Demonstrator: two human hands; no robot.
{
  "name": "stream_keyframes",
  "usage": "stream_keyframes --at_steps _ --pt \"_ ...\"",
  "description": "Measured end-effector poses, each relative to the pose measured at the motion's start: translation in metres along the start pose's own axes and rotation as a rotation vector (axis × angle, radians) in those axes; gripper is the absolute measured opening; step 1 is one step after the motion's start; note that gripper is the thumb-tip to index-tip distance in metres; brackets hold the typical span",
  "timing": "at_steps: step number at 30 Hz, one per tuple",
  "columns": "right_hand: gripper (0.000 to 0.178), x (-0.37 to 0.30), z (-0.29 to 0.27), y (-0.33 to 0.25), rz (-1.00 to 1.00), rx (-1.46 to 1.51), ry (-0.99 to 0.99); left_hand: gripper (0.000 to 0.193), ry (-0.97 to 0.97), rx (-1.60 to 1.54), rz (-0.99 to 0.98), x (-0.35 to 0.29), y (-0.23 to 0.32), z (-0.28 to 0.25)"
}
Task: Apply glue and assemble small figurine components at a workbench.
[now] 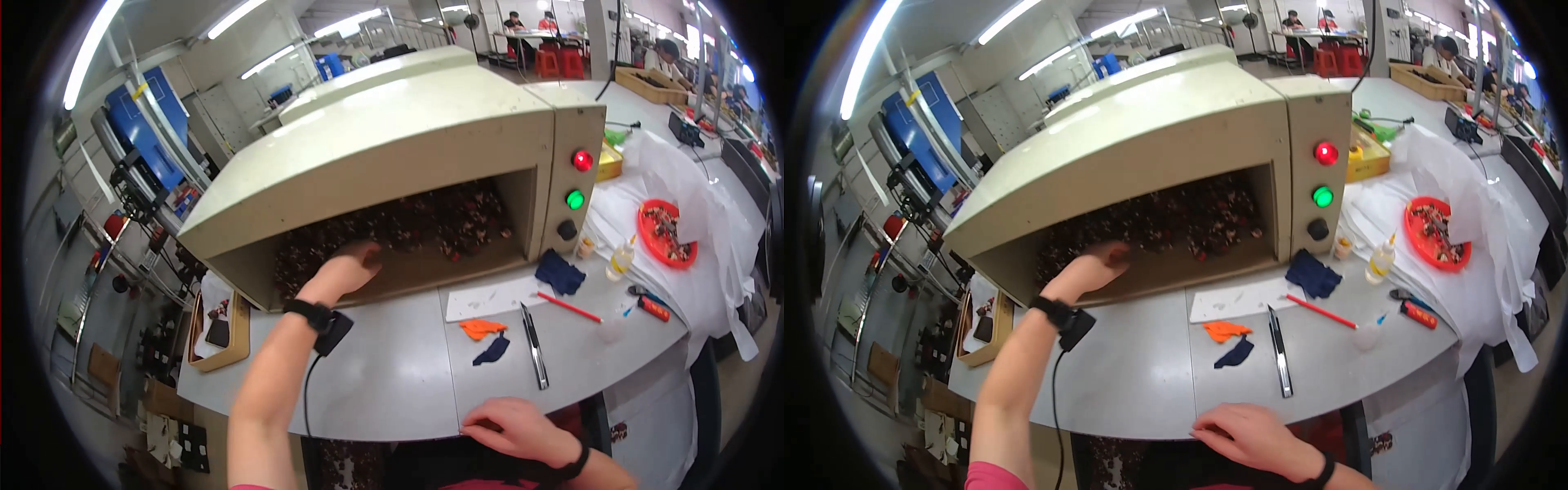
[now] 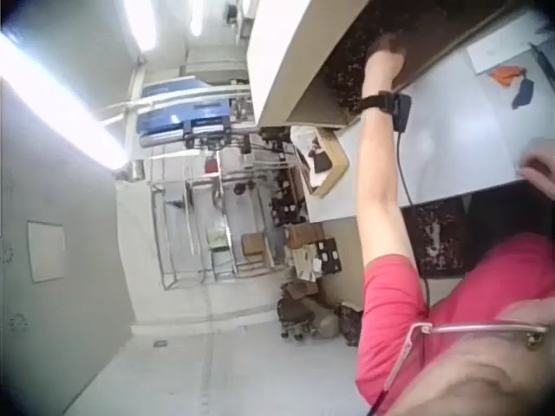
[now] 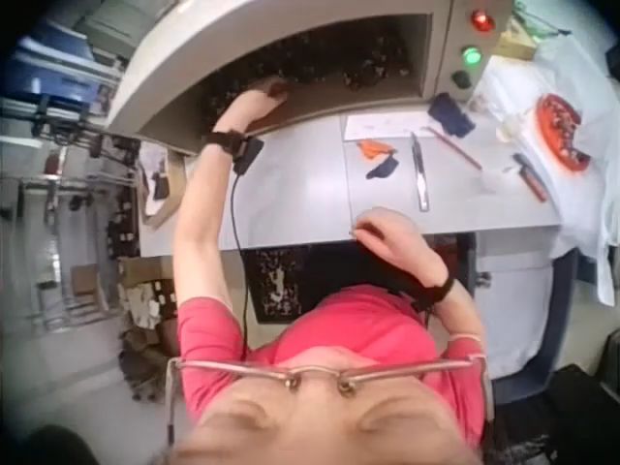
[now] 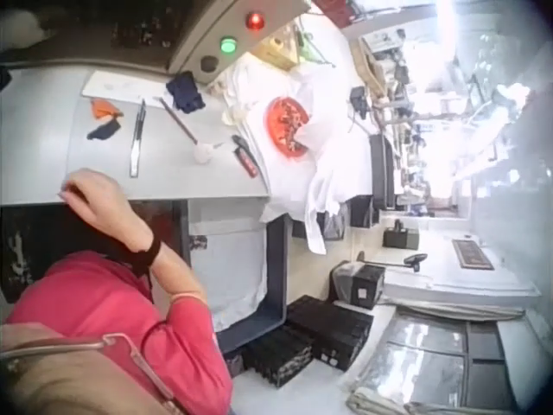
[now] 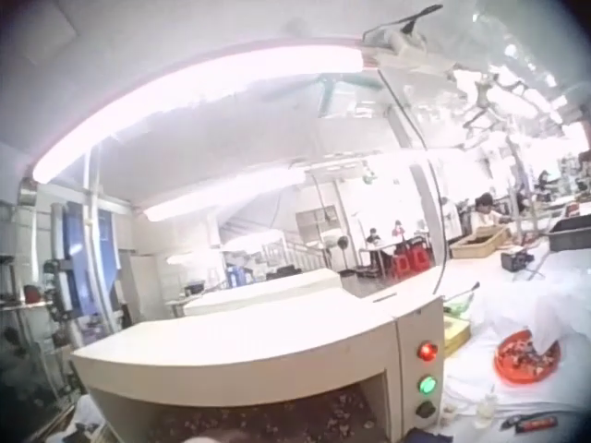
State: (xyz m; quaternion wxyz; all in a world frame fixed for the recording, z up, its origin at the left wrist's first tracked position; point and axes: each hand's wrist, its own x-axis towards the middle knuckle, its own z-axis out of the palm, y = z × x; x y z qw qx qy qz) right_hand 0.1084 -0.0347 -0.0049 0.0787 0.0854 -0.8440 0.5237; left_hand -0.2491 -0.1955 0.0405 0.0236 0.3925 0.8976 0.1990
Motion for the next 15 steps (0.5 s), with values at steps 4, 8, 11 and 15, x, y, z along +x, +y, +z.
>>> stream_keyframes --at_steps 4,8,11,15 --pt "0.014 0.004 0.020 0.011 0.082 -0.014 0.138 0.043 0.018 -0.131 -0.002 0.062 -0.025 0.048" --pt "0.014 0.002 0.013 0.010 0.164 0.069 0.173 0.054 0.121 0.193 -0.016 0.068 -0.003 0.062" --pt "0.013 -0.001 0.014 0.008 0.189 0.152 0.168 0.055 0.035 0.197 -0.093 0.062 -0.009 0.053" --pt "0.013 0.002 0.012 0.010 0.122 0.158 0.150 0.052 0.037 0.072 -0.068 0.019 -0.005 0.021"
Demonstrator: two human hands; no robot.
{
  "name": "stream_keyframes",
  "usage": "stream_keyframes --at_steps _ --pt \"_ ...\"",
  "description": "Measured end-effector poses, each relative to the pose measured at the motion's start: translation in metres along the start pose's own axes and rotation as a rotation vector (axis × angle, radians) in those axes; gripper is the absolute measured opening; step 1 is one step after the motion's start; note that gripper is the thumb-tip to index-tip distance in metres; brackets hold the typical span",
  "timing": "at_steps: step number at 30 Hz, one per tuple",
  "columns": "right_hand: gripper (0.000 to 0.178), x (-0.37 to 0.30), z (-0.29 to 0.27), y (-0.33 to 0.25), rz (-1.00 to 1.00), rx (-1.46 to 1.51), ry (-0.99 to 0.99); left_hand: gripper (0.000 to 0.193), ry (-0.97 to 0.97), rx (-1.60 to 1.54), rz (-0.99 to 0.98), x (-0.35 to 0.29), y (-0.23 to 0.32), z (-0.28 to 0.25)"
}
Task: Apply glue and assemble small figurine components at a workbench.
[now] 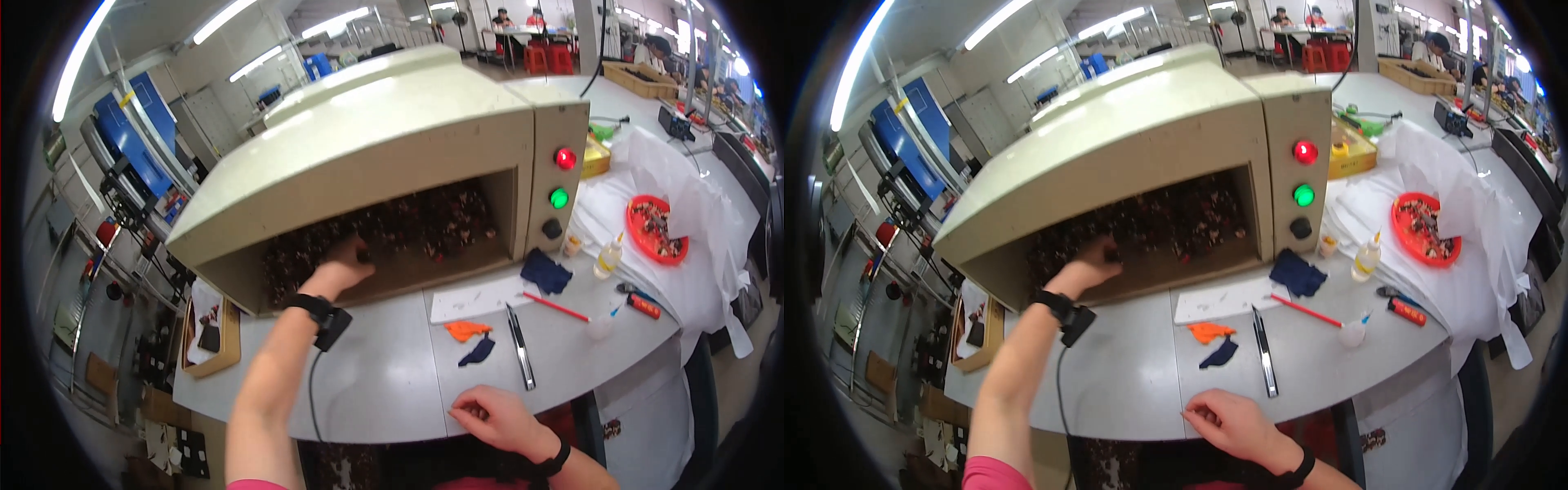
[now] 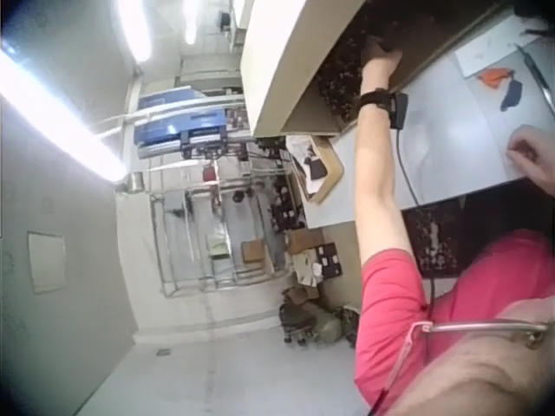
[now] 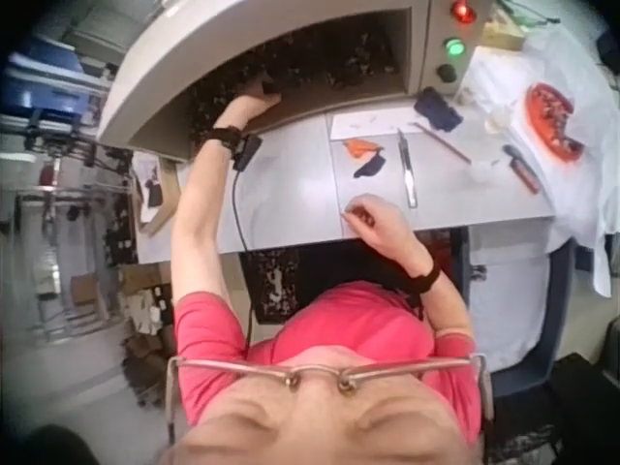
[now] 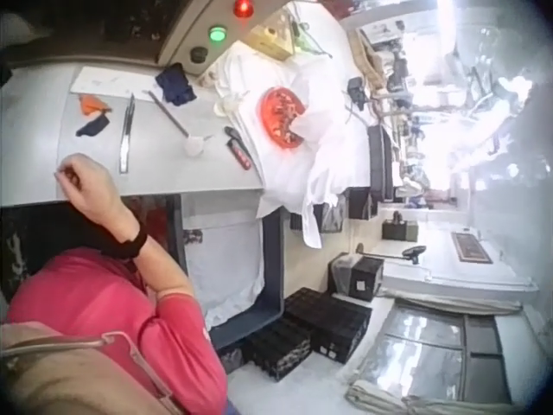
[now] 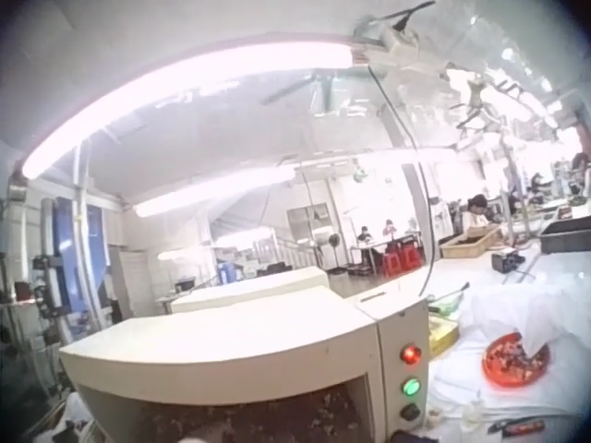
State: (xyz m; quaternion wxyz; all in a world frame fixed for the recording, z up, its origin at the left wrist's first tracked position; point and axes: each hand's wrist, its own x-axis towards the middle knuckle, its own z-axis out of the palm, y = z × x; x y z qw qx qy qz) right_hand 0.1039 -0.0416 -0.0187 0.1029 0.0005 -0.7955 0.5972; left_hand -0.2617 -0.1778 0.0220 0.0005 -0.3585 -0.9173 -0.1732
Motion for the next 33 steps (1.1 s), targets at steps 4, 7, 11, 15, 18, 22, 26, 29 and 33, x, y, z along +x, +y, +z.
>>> stream_keyframes --at_steps 4,7,11,15,18,22,26,29,33 --pt "0.014 0.004 -0.001 0.007 0.008 0.039 0.042 0.042 -0.253 -0.571 -0.015 -0.076 0.083 -0.030" --pt "0.024 -0.002 -0.002 0.011 -0.020 0.112 0.087 0.044 -0.430 -1.021 -0.023 -0.148 0.119 -0.025" --pt "0.038 -0.002 -0.001 0.013 -0.118 0.140 0.083 0.045 -0.470 -1.393 -0.191 -0.214 0.141 0.017" --pt "0.044 -0.001 0.003 0.002 -0.165 0.049 0.028 0.042 -0.389 -1.571 -0.346 -0.233 0.147 0.029" --pt "0.045 -0.001 0.004 0.008 -0.186 0.001 0.022 0.054 -0.320 -1.546 -0.269 -0.238 0.150 0.037" --pt "0.044 0.001 0.006 0.012 -0.193 -0.038 0.035 0.061 -0.413 -1.509 -0.208 -0.238 0.148 0.045" --pt "0.045 0.002 0.007 0.010 -0.172 -0.001 0.021 0.057 -0.430 -1.540 -0.215 -0.237 0.145 0.046" --pt "0.045 0.005 0.005 0.005 -0.173 -0.009 0.018 0.055 -0.427 -1.528 -0.205 -0.237 0.142 0.048" --pt "0.047 0.006 0.002 0.003 -0.164 -0.076 0.005 0.054 -0.403 -1.525 -0.215 -0.237 0.143 0.047"
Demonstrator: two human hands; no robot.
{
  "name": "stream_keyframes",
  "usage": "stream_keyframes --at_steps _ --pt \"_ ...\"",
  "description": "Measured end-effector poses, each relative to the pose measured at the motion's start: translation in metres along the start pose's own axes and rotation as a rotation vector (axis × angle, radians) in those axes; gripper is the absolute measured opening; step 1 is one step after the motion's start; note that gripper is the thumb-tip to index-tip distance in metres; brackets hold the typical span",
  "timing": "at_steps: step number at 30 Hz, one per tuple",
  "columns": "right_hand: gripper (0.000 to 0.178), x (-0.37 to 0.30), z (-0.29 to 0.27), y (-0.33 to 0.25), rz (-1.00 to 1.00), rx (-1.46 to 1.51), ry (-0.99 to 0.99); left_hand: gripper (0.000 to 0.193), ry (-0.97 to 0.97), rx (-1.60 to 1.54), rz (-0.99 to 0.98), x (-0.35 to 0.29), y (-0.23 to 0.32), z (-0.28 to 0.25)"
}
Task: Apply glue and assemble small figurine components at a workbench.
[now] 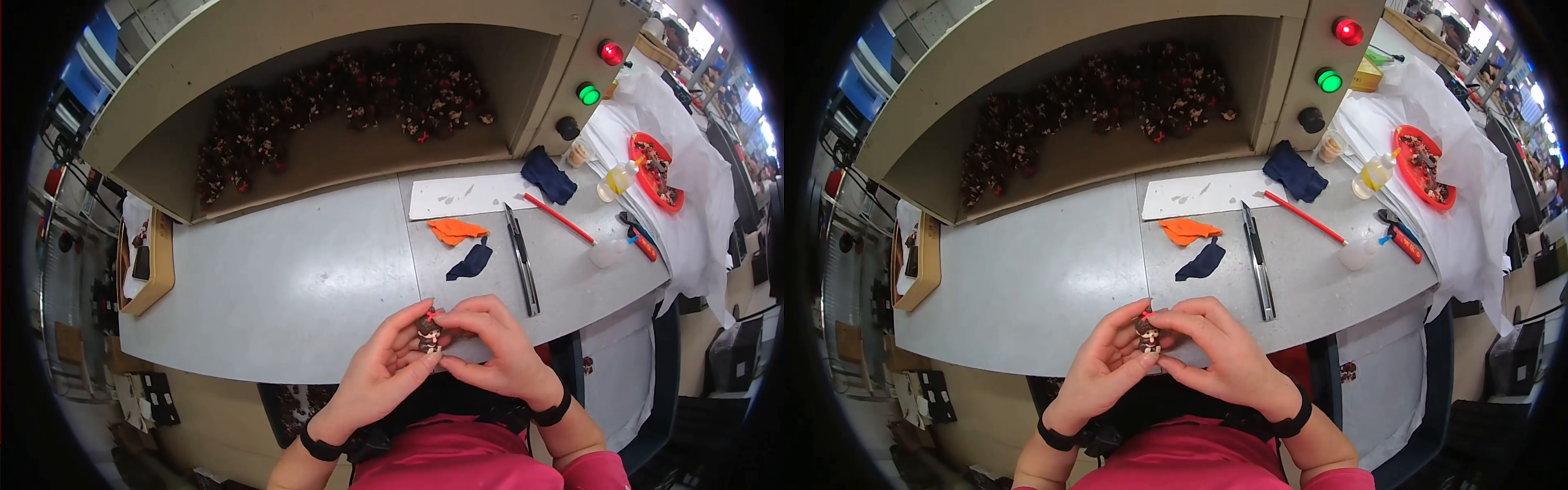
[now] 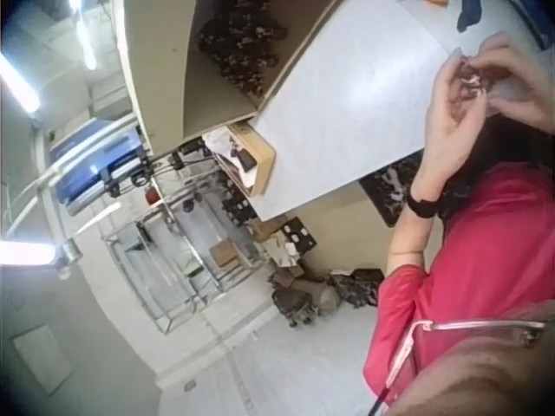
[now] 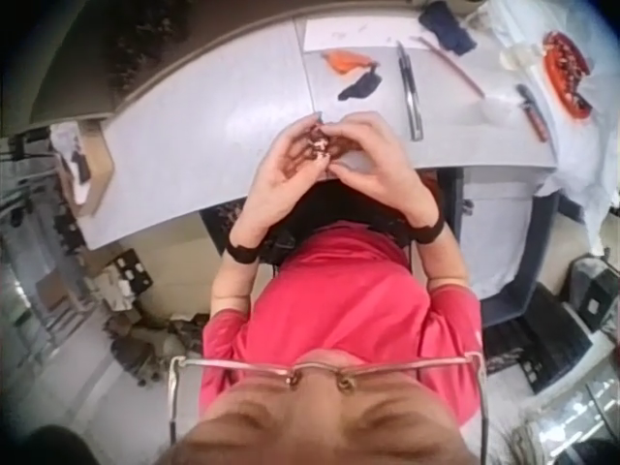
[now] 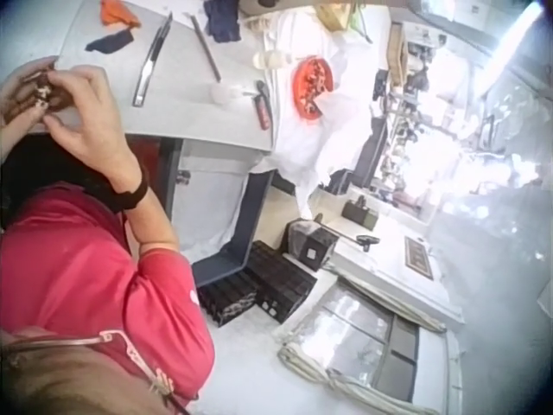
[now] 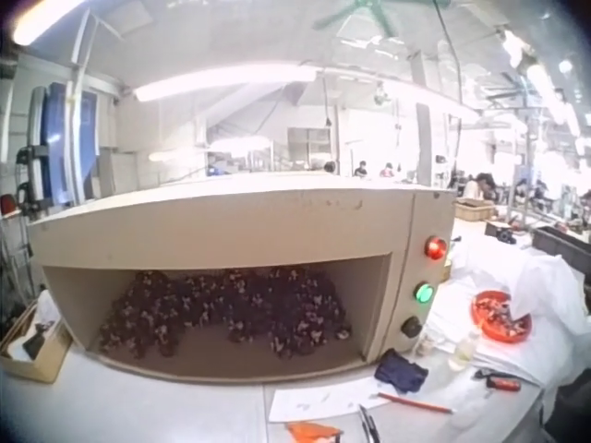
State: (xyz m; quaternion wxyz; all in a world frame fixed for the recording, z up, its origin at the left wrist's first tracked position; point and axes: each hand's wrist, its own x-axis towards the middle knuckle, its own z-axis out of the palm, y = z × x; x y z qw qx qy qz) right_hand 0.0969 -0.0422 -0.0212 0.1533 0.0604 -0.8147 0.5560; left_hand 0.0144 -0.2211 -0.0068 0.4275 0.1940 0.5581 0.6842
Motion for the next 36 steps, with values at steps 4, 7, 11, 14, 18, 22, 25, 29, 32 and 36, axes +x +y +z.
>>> stream_keyframes --at_steps 4,7,11,14,18,22,25,29,32,36 --pt "0.049 -0.001 0.002 0.006 -0.033 -0.071 0.014 0.056 0.007 -0.118 -0.024 0.001 -0.002 0.000" --pt "0.050 -0.001 0.003 0.003 -0.017 -0.092 0.009 0.053 0.028 -0.079 0.067 0.001 -0.006 0.000" --pt "0.046 -0.002 0.005 0.004 -0.018 -0.086 0.040 0.050 0.029 -0.093 0.041 0.000 -0.005 0.000" --pt "0.042 0.000 0.005 0.002 -0.010 -0.051 0.054 0.050 0.028 -0.111 0.052 -0.002 -0.006 -0.003" --pt "0.034 -0.002 0.007 0.005 -0.079 -0.041 0.090 0.049 0.010 -0.059 0.073 -0.004 -0.004 -0.003" --pt "0.030 -0.007 0.009 0.006 -0.072 -0.062 0.093 0.046 0.008 0.012 0.106 -0.003 -0.008 -0.005" --pt "0.030 -0.008 0.010 0.007 -0.049 -0.046 0.104 0.043 0.024 0.050 0.135 -0.003 -0.008 -0.005" --pt "0.030 -0.006 0.010 0.007 -0.108 -0.109 0.098 0.041 0.042 0.112 0.131 -0.003 -0.007 -0.005" --pt "0.031 -0.007 0.009 0.008 -0.120 -0.116 0.097 0.039 0.044 0.129 0.129 -0.002 -0.008 -0.005" --pt "0.032 -0.007 0.009 0.007 -0.109 -0.096 0.079 0.035 0.052 0.104 0.101 -0.003 -0.007 -0.005"
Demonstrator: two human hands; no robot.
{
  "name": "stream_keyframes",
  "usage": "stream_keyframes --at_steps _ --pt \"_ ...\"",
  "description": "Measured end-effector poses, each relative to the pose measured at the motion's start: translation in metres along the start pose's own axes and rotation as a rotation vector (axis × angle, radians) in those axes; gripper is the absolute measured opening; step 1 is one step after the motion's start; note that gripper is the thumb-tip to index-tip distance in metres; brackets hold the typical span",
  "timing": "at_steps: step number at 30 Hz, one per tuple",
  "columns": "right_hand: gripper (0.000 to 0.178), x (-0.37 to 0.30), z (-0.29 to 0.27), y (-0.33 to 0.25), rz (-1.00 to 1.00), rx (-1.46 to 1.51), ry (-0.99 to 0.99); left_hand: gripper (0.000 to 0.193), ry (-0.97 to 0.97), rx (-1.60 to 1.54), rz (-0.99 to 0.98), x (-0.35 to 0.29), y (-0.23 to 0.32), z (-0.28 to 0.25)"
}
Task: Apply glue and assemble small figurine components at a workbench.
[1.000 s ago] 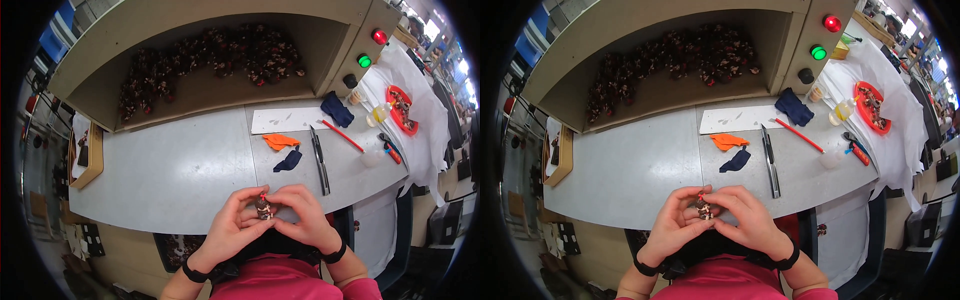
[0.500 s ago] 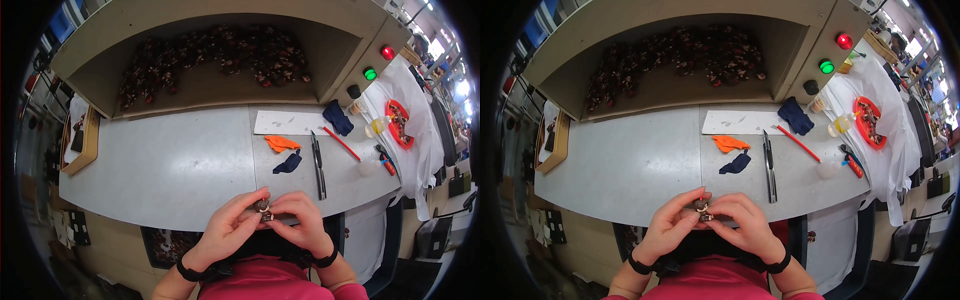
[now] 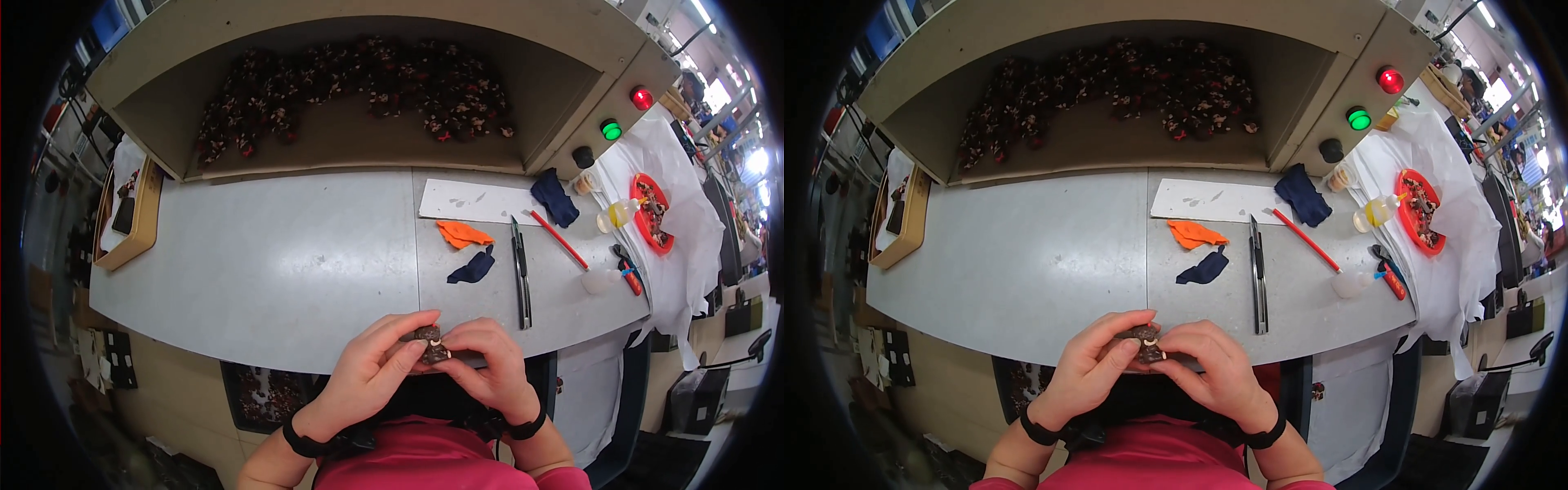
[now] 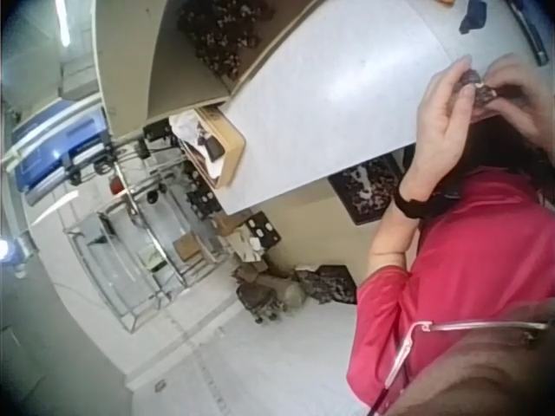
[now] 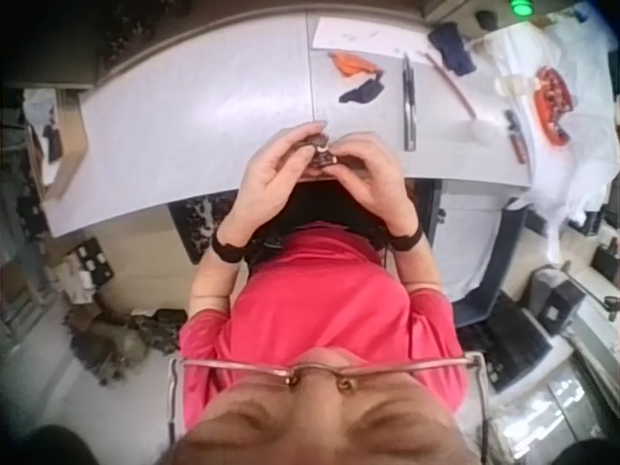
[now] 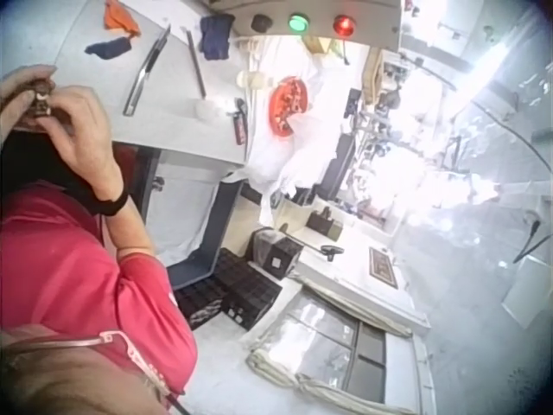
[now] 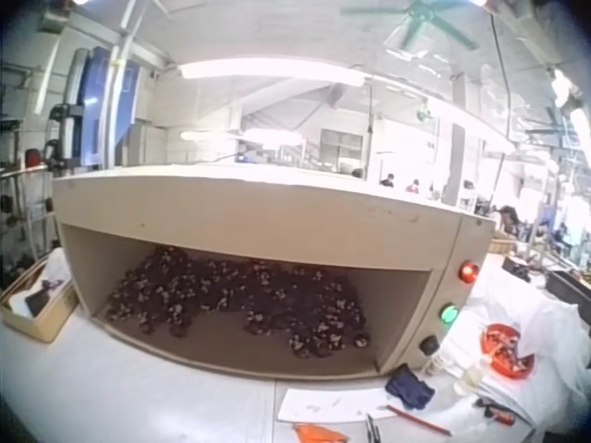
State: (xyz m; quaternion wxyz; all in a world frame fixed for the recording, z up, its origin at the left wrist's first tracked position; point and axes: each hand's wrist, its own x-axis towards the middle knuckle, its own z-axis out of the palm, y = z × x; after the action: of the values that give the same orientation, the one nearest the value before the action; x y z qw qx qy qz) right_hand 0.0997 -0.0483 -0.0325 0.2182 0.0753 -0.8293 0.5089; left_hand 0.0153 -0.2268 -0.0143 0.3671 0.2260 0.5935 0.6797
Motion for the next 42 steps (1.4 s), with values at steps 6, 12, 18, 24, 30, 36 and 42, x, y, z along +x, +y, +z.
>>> stream_keyframes --at_steps 6,12,18,24,30,36,42 --pt "0.031 0.0003 -0.0024 -0.0008 0.015 0.016 -0.017 0.032 0.021 -0.112 -0.027 -0.0002 0.0005 0.0030" --pt "0.032 0.0004 -0.0020 -0.0008 -0.003 0.011 -0.005 0.032 0.030 -0.142 -0.008 -0.0009 0.0013 0.0039" --pt "0.033 -0.0019 -0.0001 0.0018 -0.008 0.033 0.006 0.035 0.031 0.026 0.094 -0.0002 -0.0018 0.0022" --pt "0.034 -0.0040 0.0023 0.0019 -0.011 0.045 0.016 0.043 -0.002 -0.009 0.136 -0.0021 -0.0031 0.0027" --pt "0.034 -0.0054 0.0030 0.0070 -0.079 0.009 0.020 0.045 -0.020 -0.008 0.140 -0.0015 -0.0037 0.0028" --pt "0.032 -0.0044 0.0026 0.0046 -0.080 0.009 0.024 0.044 -0.020 0.002 0.138 -0.0008 -0.0027 0.0028" --pt "0.031 -0.0057 0.0025 0.0054 -0.081 0.005 0.028 0.043 -0.028 0.001 0.123 0.0001 -0.0013 0.0030"
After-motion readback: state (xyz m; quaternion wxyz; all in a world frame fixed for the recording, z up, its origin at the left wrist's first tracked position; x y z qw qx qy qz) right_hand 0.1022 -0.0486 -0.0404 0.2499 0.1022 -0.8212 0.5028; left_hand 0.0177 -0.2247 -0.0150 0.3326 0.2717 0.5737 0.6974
